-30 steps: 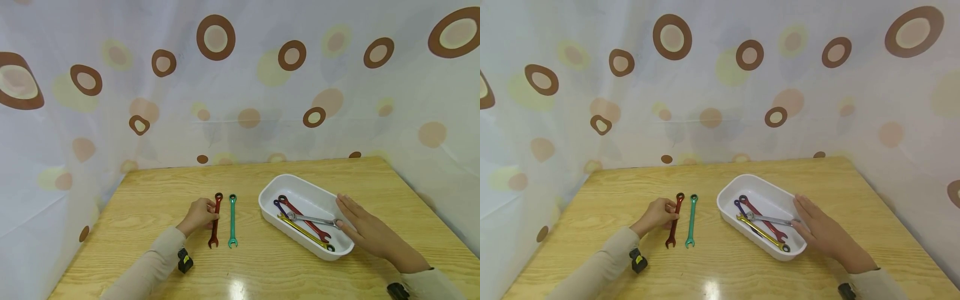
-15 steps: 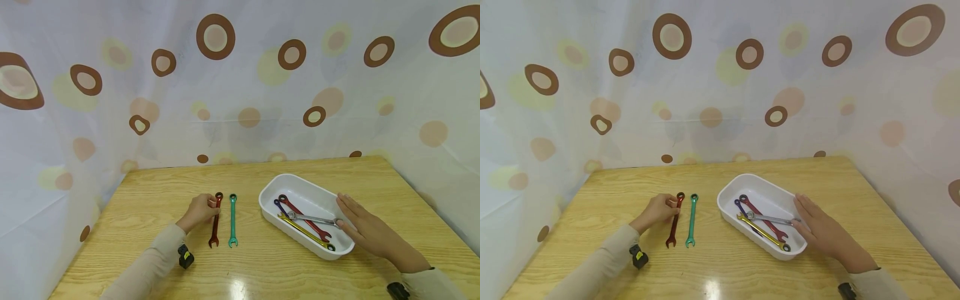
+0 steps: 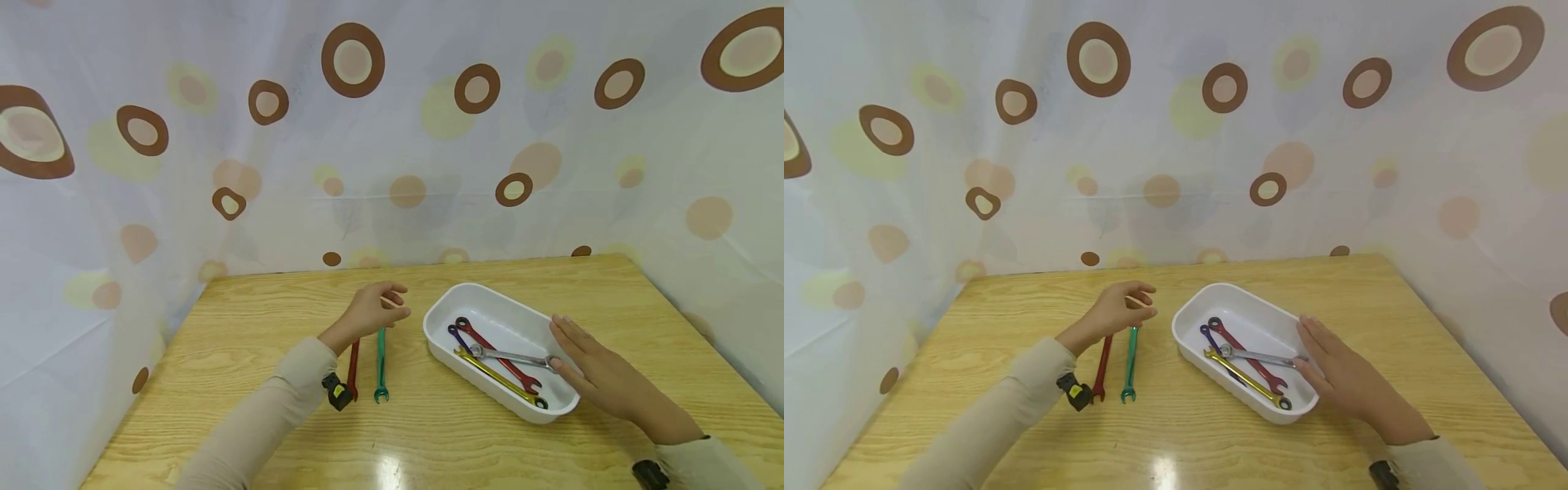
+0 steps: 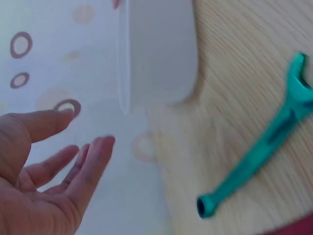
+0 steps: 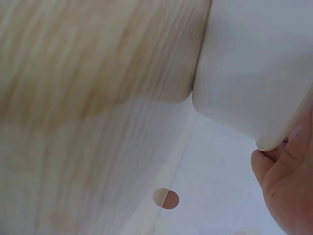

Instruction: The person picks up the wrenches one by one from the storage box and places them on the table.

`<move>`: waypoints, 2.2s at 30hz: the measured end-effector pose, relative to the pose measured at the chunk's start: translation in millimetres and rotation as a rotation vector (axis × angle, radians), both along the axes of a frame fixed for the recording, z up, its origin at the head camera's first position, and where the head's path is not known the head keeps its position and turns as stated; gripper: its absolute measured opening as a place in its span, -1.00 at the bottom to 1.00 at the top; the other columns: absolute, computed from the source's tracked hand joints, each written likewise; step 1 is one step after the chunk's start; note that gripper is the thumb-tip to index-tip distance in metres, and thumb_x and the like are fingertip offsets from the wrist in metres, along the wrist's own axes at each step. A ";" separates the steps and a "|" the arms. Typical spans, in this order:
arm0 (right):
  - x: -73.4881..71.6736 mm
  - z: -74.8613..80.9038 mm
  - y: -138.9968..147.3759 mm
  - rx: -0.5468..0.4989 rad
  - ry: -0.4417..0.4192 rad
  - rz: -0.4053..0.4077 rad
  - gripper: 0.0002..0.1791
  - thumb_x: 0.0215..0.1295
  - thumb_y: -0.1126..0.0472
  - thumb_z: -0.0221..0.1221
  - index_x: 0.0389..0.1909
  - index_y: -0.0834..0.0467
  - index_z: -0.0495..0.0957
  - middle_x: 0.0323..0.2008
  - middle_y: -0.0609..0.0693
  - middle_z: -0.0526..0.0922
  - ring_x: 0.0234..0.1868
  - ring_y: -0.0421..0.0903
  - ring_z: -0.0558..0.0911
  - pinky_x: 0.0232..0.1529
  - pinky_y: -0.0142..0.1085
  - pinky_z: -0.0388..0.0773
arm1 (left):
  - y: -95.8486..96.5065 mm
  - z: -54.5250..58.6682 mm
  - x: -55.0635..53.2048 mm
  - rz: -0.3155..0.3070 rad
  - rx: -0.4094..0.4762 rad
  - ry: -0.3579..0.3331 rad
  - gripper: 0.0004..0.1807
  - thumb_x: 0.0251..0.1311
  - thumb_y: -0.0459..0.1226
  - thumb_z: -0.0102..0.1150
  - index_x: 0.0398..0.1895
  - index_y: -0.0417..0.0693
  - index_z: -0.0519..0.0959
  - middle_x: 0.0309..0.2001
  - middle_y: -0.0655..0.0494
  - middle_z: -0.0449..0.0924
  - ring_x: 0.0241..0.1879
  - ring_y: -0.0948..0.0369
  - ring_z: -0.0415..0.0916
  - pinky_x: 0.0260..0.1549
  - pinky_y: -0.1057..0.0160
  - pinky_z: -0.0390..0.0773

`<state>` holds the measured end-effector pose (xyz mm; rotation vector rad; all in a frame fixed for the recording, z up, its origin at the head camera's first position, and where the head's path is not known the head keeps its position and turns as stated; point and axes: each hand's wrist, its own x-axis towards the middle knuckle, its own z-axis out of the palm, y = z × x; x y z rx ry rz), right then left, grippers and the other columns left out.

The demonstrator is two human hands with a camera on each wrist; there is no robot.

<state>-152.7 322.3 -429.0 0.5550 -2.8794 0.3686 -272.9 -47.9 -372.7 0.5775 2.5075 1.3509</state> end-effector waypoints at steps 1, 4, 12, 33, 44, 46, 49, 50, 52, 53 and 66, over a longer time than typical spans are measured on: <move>0.0 0.0 -0.2 -0.002 -0.003 -0.001 -0.31 0.39 -0.03 -0.10 0.42 0.14 -0.09 0.45 -0.01 -0.17 0.46 -0.09 -0.19 0.33 -0.49 -0.42 | 6.4 2.4 0.0 -0.033 0.009 -0.008 -0.54 0.13 -0.22 0.21 0.13 -0.02 0.43 -0.09 -0.01 0.50 -0.17 0.14 0.56 -0.35 0.23 0.63; 0.2 0.9 -0.6 -0.007 -0.014 -0.005 -0.30 0.39 -0.03 -0.10 0.42 0.13 -0.10 0.45 -0.01 -0.17 0.46 -0.04 -0.15 0.35 -0.45 -0.40 | 26.4 9.3 1.3 -0.119 0.001 -0.014 -0.50 0.12 -0.21 0.22 0.16 -0.01 0.41 -0.05 -0.03 0.50 -0.13 0.15 0.55 -0.33 0.29 0.62; -0.2 3.6 -0.3 -0.017 -0.033 -0.011 -0.30 0.39 -0.04 -0.11 0.42 0.12 -0.10 0.45 -0.02 -0.18 0.45 -0.02 -0.13 0.41 -0.27 -0.22 | 80.7 10.1 5.0 -0.348 -0.136 0.152 -0.53 0.13 -0.17 0.21 0.14 0.02 0.43 -0.05 0.08 0.54 -0.08 0.26 0.54 -0.20 0.46 0.51; -4.3 -1.6 0.5 -0.009 0.032 0.008 -0.33 0.38 0.01 -0.07 0.41 0.13 -0.04 0.44 -0.04 -0.12 0.45 -0.07 -0.09 0.39 -0.32 -0.11 | 167.9 -42.0 19.9 -0.377 -0.403 0.261 -0.59 0.06 -0.15 0.27 0.03 0.08 0.54 -0.07 0.24 0.60 -0.09 0.37 0.50 -0.19 0.55 0.42; -1.7 -2.6 5.6 0.001 0.071 0.023 -0.32 0.36 0.02 -0.04 0.41 0.14 -0.02 0.44 -0.01 -0.10 0.45 -0.18 -0.16 0.13 -0.78 -0.48 | 185.5 -49.7 24.8 -0.365 -0.577 0.320 -0.65 0.06 -0.13 0.27 -0.03 0.20 0.57 -0.19 0.35 0.59 -0.21 0.45 0.47 -0.25 0.50 0.42; -1.8 -3.0 5.9 0.000 0.068 0.021 -0.32 0.36 0.02 -0.04 0.41 0.12 -0.03 0.45 -0.05 -0.13 0.45 -0.17 -0.15 0.13 -0.77 -0.48 | 188.1 -50.7 26.2 -0.369 -0.611 0.349 -0.69 0.08 -0.12 0.25 -0.06 0.22 0.58 -0.22 0.38 0.58 -0.24 0.47 0.46 -0.28 0.50 0.41; -1.6 -3.7 5.6 -0.003 0.074 0.024 -0.32 0.36 0.03 -0.03 0.41 0.14 -0.02 0.45 -0.05 -0.14 0.45 -0.18 -0.16 0.13 -0.76 -0.47 | 190.7 -53.2 27.9 -0.379 -0.637 0.372 -0.73 0.11 -0.14 0.22 -0.08 0.25 0.59 -0.24 0.40 0.57 -0.26 0.49 0.44 -0.28 0.51 0.41; -1.4 -3.9 5.3 -0.001 0.079 0.027 -0.33 0.36 0.04 -0.03 0.40 0.15 -0.01 0.44 -0.04 -0.13 0.45 -0.18 -0.17 0.13 -0.76 -0.47 | 191.0 -54.2 27.9 -0.381 -0.637 0.371 -0.74 0.12 -0.15 0.21 -0.09 0.25 0.59 -0.25 0.40 0.57 -0.26 0.49 0.44 -0.27 0.51 0.40; -1.0 -4.2 5.0 0.001 0.087 0.032 -0.33 0.36 0.05 -0.03 0.40 0.16 0.00 0.44 -0.01 -0.11 0.45 -0.20 -0.17 0.14 -0.77 -0.45 | 191.6 -55.9 27.9 -0.384 -0.630 0.365 -0.76 0.12 -0.16 0.21 -0.11 0.25 0.60 -0.24 0.41 0.58 -0.25 0.50 0.44 -0.24 0.53 0.40; -1.0 -4.4 5.1 0.001 0.090 0.034 -0.33 0.36 0.05 -0.03 0.40 0.17 0.00 0.44 -0.01 -0.11 0.45 -0.20 -0.17 0.14 -0.77 -0.45 | 191.9 -56.1 28.0 -0.385 -0.629 0.361 -0.76 0.13 -0.17 0.21 -0.11 0.25 0.60 -0.24 0.41 0.58 -0.25 0.50 0.44 -0.23 0.53 0.40; 1.3 0.3 5.2 -0.009 0.067 0.022 -0.33 0.37 0.05 -0.05 0.40 0.17 -0.02 0.43 0.07 -0.05 0.45 -0.09 -0.12 0.14 -0.76 -0.47 | 195.5 -55.6 26.4 -0.432 -0.621 0.350 -0.71 0.11 -0.27 0.21 -0.08 0.22 0.60 -0.20 0.38 0.60 -0.20 0.48 0.46 -0.19 0.53 0.40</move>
